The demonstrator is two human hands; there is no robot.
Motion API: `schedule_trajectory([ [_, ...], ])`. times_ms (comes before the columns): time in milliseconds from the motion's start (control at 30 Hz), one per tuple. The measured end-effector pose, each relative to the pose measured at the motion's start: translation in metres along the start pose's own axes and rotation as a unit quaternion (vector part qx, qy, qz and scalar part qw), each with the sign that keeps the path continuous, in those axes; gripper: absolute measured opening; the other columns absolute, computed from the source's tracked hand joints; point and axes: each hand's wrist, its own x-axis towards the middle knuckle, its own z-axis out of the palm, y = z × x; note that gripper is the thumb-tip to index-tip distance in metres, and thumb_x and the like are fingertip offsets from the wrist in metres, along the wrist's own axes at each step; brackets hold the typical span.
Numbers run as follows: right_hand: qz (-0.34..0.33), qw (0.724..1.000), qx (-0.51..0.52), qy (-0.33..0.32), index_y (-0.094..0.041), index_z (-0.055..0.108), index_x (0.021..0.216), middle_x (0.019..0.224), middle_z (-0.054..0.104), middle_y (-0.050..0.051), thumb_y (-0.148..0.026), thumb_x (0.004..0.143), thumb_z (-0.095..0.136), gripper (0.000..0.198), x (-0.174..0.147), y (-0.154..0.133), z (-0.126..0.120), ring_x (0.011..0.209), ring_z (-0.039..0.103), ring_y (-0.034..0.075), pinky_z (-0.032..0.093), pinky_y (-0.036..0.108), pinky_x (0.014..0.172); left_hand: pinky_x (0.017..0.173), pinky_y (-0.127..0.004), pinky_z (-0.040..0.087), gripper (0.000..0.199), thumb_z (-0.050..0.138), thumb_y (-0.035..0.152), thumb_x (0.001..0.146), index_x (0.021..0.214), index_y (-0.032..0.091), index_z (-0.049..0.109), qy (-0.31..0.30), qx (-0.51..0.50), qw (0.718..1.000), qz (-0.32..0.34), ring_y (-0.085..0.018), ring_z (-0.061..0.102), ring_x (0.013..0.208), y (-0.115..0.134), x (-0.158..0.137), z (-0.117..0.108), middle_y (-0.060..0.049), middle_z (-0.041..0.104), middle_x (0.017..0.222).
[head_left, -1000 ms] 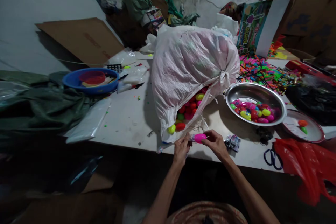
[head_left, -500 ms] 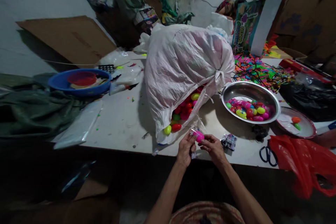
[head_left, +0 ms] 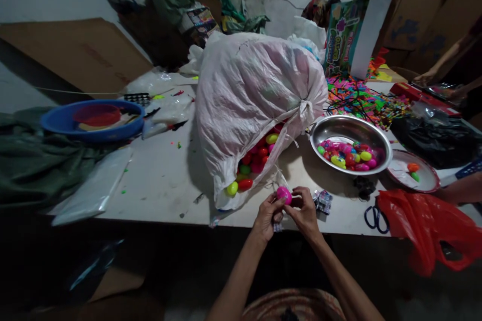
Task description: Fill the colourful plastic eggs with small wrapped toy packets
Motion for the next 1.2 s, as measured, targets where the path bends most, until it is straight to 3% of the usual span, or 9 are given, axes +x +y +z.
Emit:
schedule_trajectory([
  [200, -0.021, 0.999, -0.012, -0.025, -0.021, 0.061, 0.094, 0.089, 0.061, 0.002, -0.026, 0.065, 0.072, 0.031, 0.001, -0.008, -0.011, 0.062, 0.06, 0.013, 0.05, 0.025, 0.056, 0.032, -0.014, 0.019, 0.032, 0.077, 0.03, 0.058, 0.074, 0.014, 0.055, -0.053, -0.009, 0.996, -0.072, 0.002, 0.026, 0.029, 0.007, 0.004, -0.003, 0.008, 0.049, 0.049],
  [467, 0.024, 0.998, 0.056, -0.022, -0.021, 0.066, 0.089, 0.103, 0.055, 0.003, -0.031, 0.059, 0.077, 0.033, 0.01, 0.0, -0.021, 0.062, 0.057, 0.01, 0.05, 0.024, 0.057, 0.031, -0.014, 0.019, 0.037, 0.076, 0.042, 0.059, 0.074, 0.013, 0.058, -0.003, 0.017, 0.999, -0.029, 0.001, 0.027, 0.03, 0.001, 0.01, 0.013, 0.005, 0.056, 0.055],
  [600, 0.026, 0.998, 0.049, -0.02, -0.022, 0.065, 0.091, 0.095, 0.056, 0.002, -0.027, 0.059, 0.076, 0.034, 0.01, -0.002, -0.023, 0.062, 0.058, 0.011, 0.049, 0.024, 0.055, 0.032, -0.014, 0.02, 0.039, 0.077, 0.044, 0.057, 0.073, 0.013, 0.059, 0.014, 0.017, 1.0, -0.02, 0.0, 0.03, 0.031, -0.003, 0.006, 0.017, 0.005, 0.052, 0.051],
  [833, 0.006, 0.998, -0.022, -0.05, -0.02, 0.065, 0.093, 0.092, 0.06, 0.003, -0.029, 0.06, 0.075, 0.036, 0.007, -0.008, -0.018, 0.057, 0.055, 0.01, 0.048, 0.023, 0.053, 0.031, -0.014, 0.019, 0.04, 0.076, 0.046, 0.058, 0.072, 0.011, 0.062, -0.018, 0.058, 0.997, -0.042, 0.0, 0.029, 0.032, -0.007, 0.008, 0.007, 0.004, 0.051, 0.05],
  [933, 0.053, 0.997, -0.019, -0.055, -0.018, 0.064, 0.094, 0.083, 0.063, 0.003, -0.033, 0.063, 0.072, 0.035, 0.009, -0.003, -0.02, 0.056, 0.057, 0.012, 0.049, 0.024, 0.052, 0.031, -0.015, 0.018, 0.039, 0.075, 0.045, 0.061, 0.076, 0.011, 0.064, -0.025, 0.064, 0.996, -0.048, 0.001, 0.027, 0.031, -0.008, 0.008, 0.007, 0.001, 0.056, 0.056],
  [1033, 0.076, 0.996, -0.049, 0.019, -0.016, 0.062, 0.099, 0.077, 0.064, 0.004, -0.041, 0.067, 0.068, 0.041, 0.028, -0.007, -0.052, 0.055, 0.058, 0.015, 0.05, 0.028, 0.053, 0.032, -0.016, 0.026, 0.035, 0.071, 0.043, 0.067, 0.081, 0.011, 0.065, 0.005, 0.007, 0.998, -0.06, 0.0, 0.032, 0.033, -0.006, 0.006, 0.002, -0.005, 0.064, 0.071],
  [1100, 0.017, 0.98, -0.15, 0.129, -0.015, 0.059, 0.106, 0.086, 0.064, 0.007, -0.043, 0.068, 0.065, 0.048, 0.053, -0.015, -0.089, 0.065, 0.061, 0.019, 0.051, 0.033, 0.061, 0.036, -0.018, 0.035, 0.023, 0.068, 0.032, 0.07, 0.079, 0.011, 0.064, 0.055, -0.068, 0.994, -0.072, -0.003, 0.041, 0.037, 0.0, 0.002, -0.01, -0.009, 0.066, 0.078],
  [1167, -0.051, 0.927, -0.307, 0.208, -0.014, 0.059, 0.108, 0.104, 0.06, 0.014, -0.042, 0.069, 0.062, 0.048, 0.081, -0.025, -0.12, 0.084, 0.06, 0.026, 0.049, 0.04, 0.071, 0.046, -0.02, 0.045, 0.008, 0.064, 0.014, 0.069, 0.075, 0.01, 0.064, 0.104, -0.146, 0.981, -0.077, -0.007, 0.053, 0.047, 0.007, -0.003, -0.027, -0.01, 0.065, 0.079],
  [1200, -0.057, 0.898, -0.375, 0.224, -0.014, 0.056, 0.114, 0.114, 0.056, 0.017, -0.041, 0.07, 0.061, 0.051, 0.094, -0.03, -0.128, 0.092, 0.058, 0.03, 0.048, 0.043, 0.074, 0.051, -0.021, 0.048, 0.012, 0.06, 0.005, 0.066, 0.075, 0.01, 0.064, 0.121, -0.172, 0.975, -0.072, -0.009, 0.058, 0.054, 0.01, -0.006, -0.037, -0.009, 0.065, 0.079],
])
